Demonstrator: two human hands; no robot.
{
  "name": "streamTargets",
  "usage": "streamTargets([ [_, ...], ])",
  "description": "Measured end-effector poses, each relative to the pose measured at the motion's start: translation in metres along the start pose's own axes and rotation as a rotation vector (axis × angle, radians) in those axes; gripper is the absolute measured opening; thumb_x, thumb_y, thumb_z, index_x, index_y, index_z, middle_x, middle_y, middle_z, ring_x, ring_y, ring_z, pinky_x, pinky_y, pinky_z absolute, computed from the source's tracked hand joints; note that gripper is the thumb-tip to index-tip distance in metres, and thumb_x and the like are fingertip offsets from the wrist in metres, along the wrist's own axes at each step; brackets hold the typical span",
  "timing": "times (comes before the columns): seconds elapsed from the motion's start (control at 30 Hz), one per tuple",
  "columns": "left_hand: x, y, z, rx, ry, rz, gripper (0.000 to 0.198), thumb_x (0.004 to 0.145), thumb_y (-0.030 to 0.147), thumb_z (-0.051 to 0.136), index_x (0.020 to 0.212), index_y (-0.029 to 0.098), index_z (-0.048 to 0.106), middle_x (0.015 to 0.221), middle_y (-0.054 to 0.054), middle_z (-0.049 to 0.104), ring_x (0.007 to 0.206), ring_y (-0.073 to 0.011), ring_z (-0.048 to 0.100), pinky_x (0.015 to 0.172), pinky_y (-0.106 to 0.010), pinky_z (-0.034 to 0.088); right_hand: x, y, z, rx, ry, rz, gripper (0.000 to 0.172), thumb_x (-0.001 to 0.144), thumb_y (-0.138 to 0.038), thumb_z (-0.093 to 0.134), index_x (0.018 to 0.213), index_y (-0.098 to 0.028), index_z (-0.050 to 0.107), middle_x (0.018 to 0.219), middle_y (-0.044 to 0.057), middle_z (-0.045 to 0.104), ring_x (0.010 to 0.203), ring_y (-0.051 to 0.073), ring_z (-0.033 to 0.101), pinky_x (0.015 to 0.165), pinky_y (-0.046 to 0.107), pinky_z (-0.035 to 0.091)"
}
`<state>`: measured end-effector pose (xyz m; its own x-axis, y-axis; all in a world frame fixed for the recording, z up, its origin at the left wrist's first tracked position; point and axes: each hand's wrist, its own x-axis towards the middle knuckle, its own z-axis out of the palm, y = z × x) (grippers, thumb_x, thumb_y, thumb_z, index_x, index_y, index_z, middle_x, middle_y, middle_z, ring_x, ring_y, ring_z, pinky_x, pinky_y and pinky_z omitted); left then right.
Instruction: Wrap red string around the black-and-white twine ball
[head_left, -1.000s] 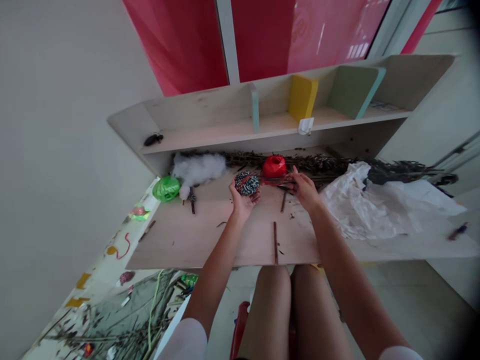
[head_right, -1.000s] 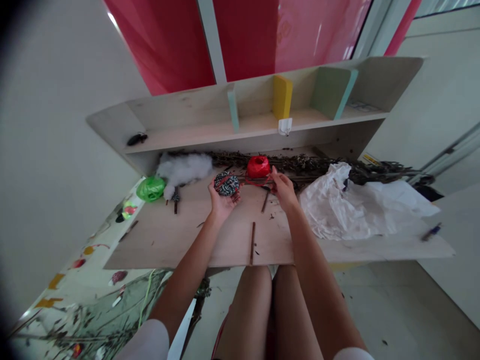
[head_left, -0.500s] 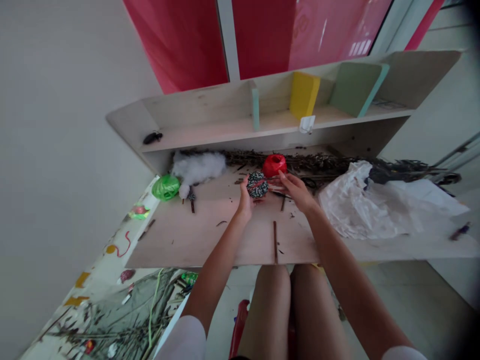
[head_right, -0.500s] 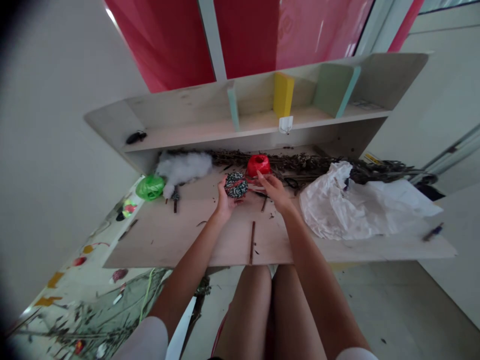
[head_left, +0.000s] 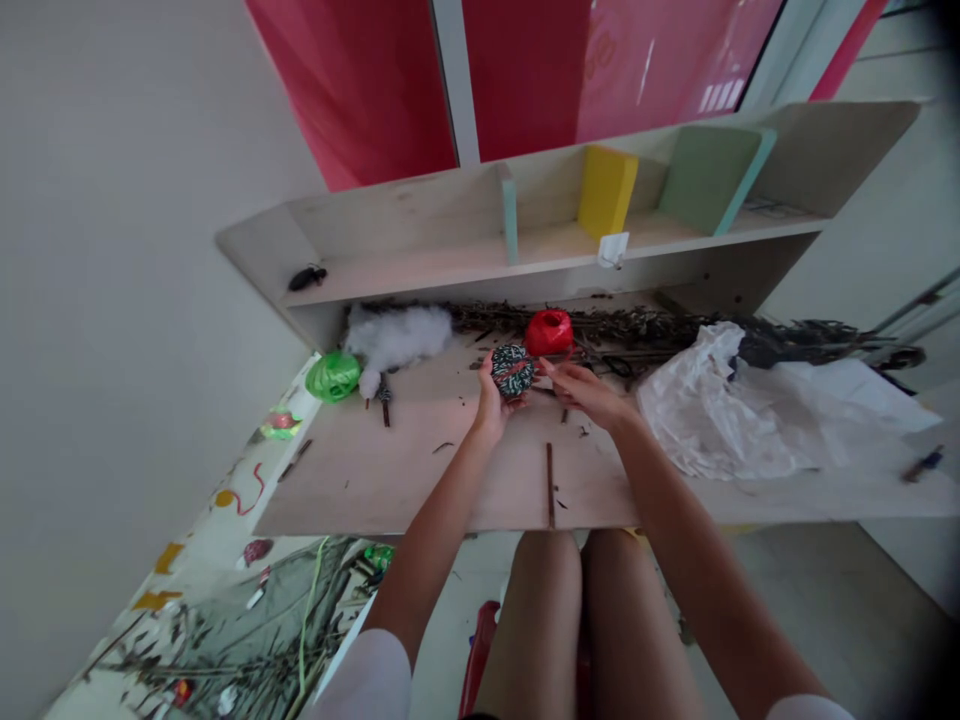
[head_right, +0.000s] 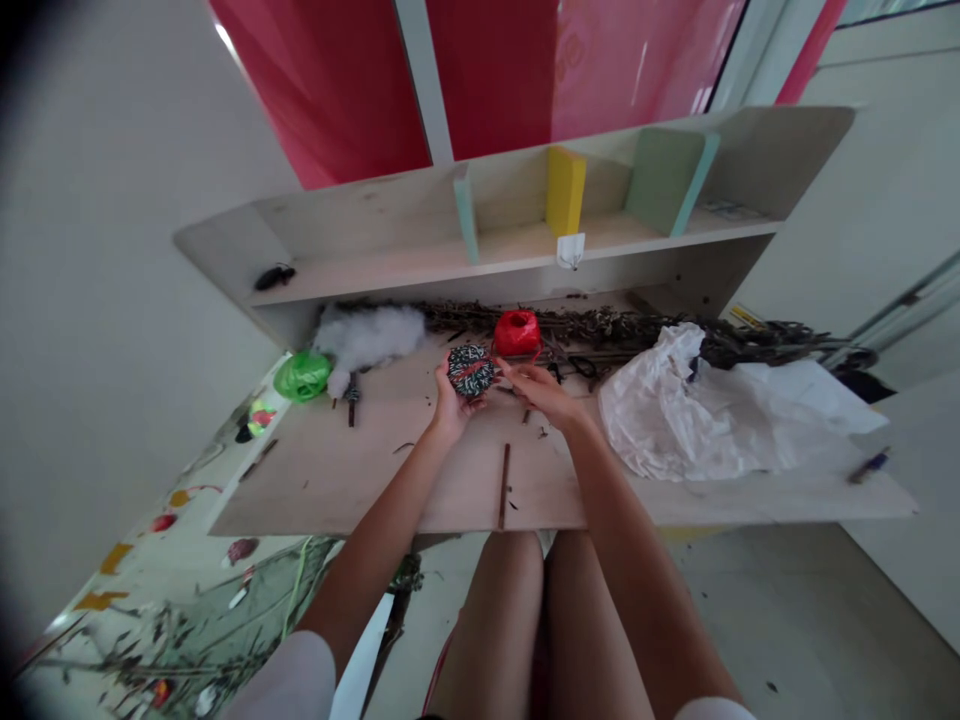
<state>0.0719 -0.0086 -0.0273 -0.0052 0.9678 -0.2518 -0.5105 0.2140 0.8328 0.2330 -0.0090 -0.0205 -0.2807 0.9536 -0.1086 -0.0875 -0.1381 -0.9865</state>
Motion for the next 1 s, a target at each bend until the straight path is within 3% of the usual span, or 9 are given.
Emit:
streamTargets([
  [0.27, -0.001, 0.004, -0.001, -0.013, 0.034, 0.023, 0.051, 0.089, 0.055, 0.029, 0.134, 0.032, 0.04, 0.082, -0.003, 0.062, 0.049, -0.0088, 0.051, 0.043, -0.016, 0.035, 0.001, 0.001, -0.016, 0.221, -0.177, -0.053, 0.04, 0.07, -0.052, 0.072, 0.064, -0.016, 0.054, 0.047, -0.01, 0.018, 0.041, 0.002, 0.012, 0.038, 0.02, 0.007],
  [0.5, -0.001, 0.002, -0.001, 0.047, -0.023, 0.001, 0.052, 0.087, 0.056, 0.034, 0.134, 0.035, 0.041, 0.092, -0.004, 0.065, 0.047, -0.0083, 0.049, 0.04, -0.017, 0.032, 0.004, 0.001, -0.019, 0.343, -0.077, -0.079, 0.037, 0.074, -0.05, 0.069, 0.067, -0.018, 0.052, 0.052, -0.01, 0.015, 0.042, 0.003, 0.011, 0.036, 0.018, 0.011],
  [0.67, -0.004, 0.005, 0.001, 0.001, -0.055, -0.038, 0.052, 0.088, 0.057, 0.033, 0.133, 0.034, 0.041, 0.084, -0.003, 0.065, 0.046, -0.0094, 0.051, 0.037, -0.017, 0.032, 0.005, 0.0, -0.02, 0.37, -0.061, -0.072, 0.035, 0.072, -0.049, 0.071, 0.071, -0.018, 0.055, 0.051, -0.01, 0.015, 0.042, 0.003, 0.011, 0.035, 0.017, 0.013],
  [0.83, -0.007, 0.014, 0.003, -0.122, -0.095, -0.182, 0.063, 0.084, 0.067, 0.029, 0.109, 0.017, 0.059, 0.068, -0.006, 0.061, 0.044, -0.0098, 0.05, 0.033, -0.017, 0.031, 0.006, 0.002, -0.017, 0.379, -0.063, -0.069, 0.034, 0.067, -0.044, 0.076, 0.071, -0.019, 0.055, 0.051, -0.01, 0.02, 0.042, 0.003, 0.013, 0.035, 0.016, 0.011],
  [1.0, -0.011, 0.022, 0.002, -0.264, -0.118, -0.261, 0.059, 0.085, 0.066, 0.027, 0.097, 0.017, 0.058, 0.059, -0.004, 0.055, 0.042, -0.0098, 0.047, 0.03, -0.015, 0.025, 0.007, 0.003, -0.014, 0.406, -0.034, -0.033, 0.034, 0.063, -0.042, 0.079, 0.076, -0.019, 0.057, 0.052, -0.01, 0.025, 0.042, 0.003, 0.012, 0.035, 0.016, 0.01],
])
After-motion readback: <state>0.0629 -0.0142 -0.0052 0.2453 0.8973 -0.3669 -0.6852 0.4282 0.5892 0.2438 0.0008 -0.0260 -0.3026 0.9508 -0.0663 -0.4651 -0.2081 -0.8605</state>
